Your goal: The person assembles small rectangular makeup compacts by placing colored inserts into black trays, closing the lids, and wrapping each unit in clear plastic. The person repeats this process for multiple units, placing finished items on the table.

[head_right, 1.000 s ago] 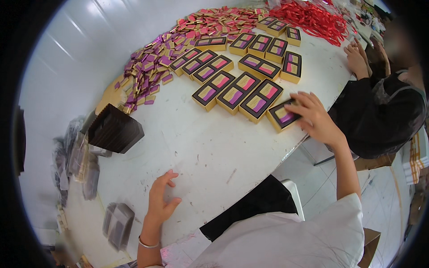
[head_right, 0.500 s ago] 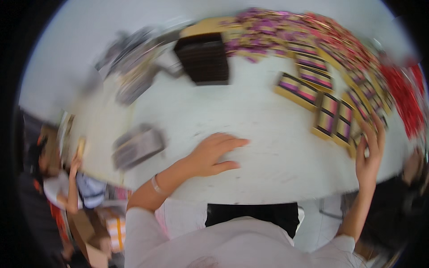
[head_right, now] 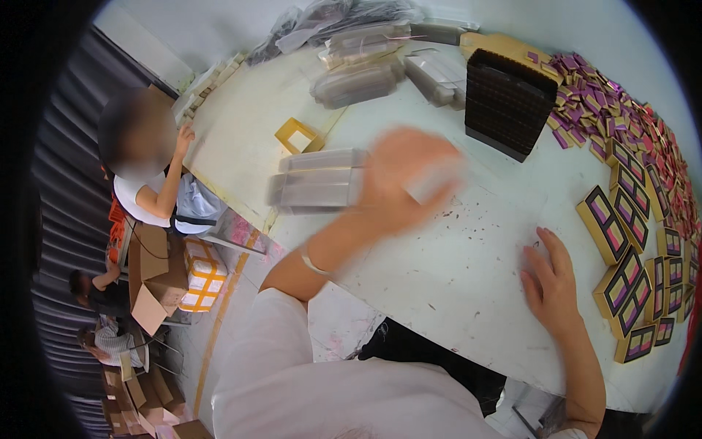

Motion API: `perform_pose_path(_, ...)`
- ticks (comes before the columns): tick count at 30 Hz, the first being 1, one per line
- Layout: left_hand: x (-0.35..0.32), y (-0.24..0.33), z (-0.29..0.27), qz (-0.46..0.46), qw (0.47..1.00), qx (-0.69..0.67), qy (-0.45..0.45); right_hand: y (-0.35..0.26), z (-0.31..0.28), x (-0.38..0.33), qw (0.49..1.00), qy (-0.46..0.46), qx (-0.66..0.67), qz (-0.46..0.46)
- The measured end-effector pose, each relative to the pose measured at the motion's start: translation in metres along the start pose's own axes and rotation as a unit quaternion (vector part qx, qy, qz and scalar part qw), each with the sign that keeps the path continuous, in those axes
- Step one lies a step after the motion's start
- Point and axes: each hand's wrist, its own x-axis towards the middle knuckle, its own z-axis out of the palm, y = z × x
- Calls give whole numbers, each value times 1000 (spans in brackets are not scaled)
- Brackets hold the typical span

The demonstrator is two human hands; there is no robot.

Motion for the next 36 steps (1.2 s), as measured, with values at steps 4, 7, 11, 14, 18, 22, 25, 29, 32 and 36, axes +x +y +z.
perform_pose_path(4, 27, -92, -103, -316, 873, 352, -119, -2, -3, 4, 1000, 16, 9, 12)
perform_pose_path(7, -13, -169, -164, -523, 653, 423, -348, -4, 2, 7, 999, 13, 33, 4)
perform_pose_path(11, -37, -212, -155, -553, 630, 335, -430, -1, -3, 6, 1000, 23, 8, -5)
perform_pose_path(14, -51, -221, -172, -432, 792, 360, -237, 4, 1, 6, 998, 52, 30, -24)
perform_pose_path(18, 36, -72, -77, -241, 927, 166, -234, 10, -2, 3, 997, 72, 19, -28)
perform_pose_path(22, 30, 26, 8, -83, 871, -36, -482, 7, -7, 5, 990, 137, 25, -28)
perform_pose_path(25, 14, 43, 45, 26, 852, -31, -522, 9, -17, 6, 981, 189, 37, -6)
perform_pose_path(29, 16, 41, 32, -15, 876, 61, -478, 20, -51, 21, 983, 176, 23, 51)
perform_pose_path(32, -23, 28, 20, -161, 878, -41, -448, 76, -61, 82, 986, 153, 2, 64)
perform_pose_path(36, -23, 32, 52, -143, 900, -79, -404, 195, -57, 160, 969, 54, -160, 179)
